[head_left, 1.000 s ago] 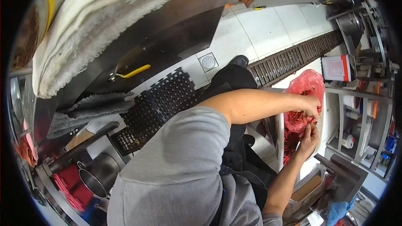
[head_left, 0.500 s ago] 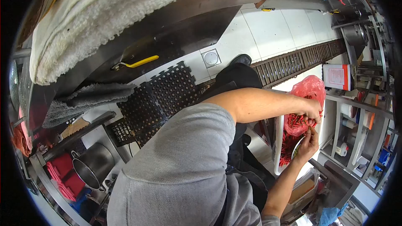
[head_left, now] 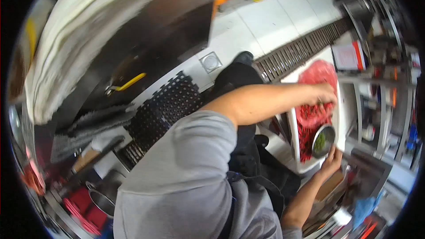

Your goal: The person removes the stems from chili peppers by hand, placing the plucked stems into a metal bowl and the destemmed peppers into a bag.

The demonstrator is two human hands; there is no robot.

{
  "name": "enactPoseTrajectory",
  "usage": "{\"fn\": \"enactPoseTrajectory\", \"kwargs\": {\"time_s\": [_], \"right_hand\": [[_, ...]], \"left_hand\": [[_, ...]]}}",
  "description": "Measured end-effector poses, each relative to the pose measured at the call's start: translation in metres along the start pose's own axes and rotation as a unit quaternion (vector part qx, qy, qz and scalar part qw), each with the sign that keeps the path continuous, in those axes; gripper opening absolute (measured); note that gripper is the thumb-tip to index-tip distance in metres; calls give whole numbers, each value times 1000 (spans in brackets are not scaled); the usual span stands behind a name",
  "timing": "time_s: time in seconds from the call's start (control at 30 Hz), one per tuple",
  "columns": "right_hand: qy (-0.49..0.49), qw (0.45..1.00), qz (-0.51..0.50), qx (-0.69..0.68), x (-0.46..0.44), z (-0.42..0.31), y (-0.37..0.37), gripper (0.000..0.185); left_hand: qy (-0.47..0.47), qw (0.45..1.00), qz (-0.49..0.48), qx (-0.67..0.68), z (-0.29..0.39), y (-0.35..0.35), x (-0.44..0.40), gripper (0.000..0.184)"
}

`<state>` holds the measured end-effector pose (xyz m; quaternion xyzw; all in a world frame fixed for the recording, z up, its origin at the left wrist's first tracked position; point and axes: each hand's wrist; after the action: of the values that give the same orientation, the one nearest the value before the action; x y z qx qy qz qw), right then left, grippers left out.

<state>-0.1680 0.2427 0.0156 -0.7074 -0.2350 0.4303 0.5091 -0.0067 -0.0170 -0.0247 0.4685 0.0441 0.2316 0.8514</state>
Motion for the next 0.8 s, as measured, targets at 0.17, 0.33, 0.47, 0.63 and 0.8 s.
{"fn": "enactPoseTrajectory", "kwargs": {"time_s": [0.17,0.33,0.47,0.63,0.8], "right_hand": [[-70,993,16,-88,-14,-74,9,14],[-58,987,-107,-104,-27,-115,46,17],[-124,979,-153,-45,-24,-135,74,18],[-117,977,-178,7,-22,-133,102,17],[171,908,-165,-344,-36,-123,77,23]], "left_hand": [[-18,999,21,-32,28,4,19,9],[7,1000,21,-21,34,1,16,10],[4,1000,12,-21,31,-1,17,10],[-8,999,14,-43,31,0,16,12],[5,997,26,-78,30,3,18,12]]}}
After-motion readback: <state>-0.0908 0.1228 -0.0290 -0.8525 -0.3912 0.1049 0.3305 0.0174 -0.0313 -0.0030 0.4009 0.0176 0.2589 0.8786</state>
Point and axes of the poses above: each hand's wrist, its own x-axis away from the middle knuckle, its own y-axis out of the palm, z = x × y, and after that the axes turned 15 degrees about x, right-handed
